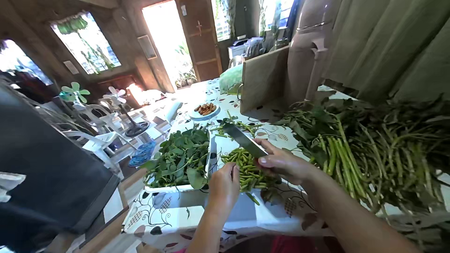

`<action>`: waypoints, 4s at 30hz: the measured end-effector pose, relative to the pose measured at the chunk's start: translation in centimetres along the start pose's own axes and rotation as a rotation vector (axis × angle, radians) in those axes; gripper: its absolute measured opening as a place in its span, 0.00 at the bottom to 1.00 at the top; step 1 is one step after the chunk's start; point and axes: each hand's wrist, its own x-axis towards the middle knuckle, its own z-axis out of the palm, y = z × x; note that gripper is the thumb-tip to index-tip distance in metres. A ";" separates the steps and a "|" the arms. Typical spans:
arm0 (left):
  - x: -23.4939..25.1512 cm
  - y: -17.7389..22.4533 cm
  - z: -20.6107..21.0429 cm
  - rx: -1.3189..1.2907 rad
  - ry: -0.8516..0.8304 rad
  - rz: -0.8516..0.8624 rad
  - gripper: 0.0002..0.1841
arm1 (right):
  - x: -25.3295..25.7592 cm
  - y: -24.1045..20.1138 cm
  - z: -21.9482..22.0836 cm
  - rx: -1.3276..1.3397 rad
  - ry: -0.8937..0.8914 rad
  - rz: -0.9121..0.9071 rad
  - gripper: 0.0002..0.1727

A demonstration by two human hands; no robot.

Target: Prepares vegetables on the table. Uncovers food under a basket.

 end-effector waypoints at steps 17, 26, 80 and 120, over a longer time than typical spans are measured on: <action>-1.3 0.7 1.1 0.129 0.013 0.021 0.17 | 0.9 1.2 3.3 -0.451 0.539 -0.065 0.41; 1.1 1.2 -0.1 0.191 -0.117 -0.080 0.18 | -0.8 1.3 -0.6 0.103 -0.069 0.050 0.52; 16.7 3.1 -0.8 0.152 -0.088 -0.151 0.26 | -1.0 2.9 -3.2 0.624 -0.034 -0.148 0.30; 5.6 3.9 7.5 0.470 -0.550 0.638 0.23 | -2.2 2.6 -5.2 -0.133 1.130 0.182 0.48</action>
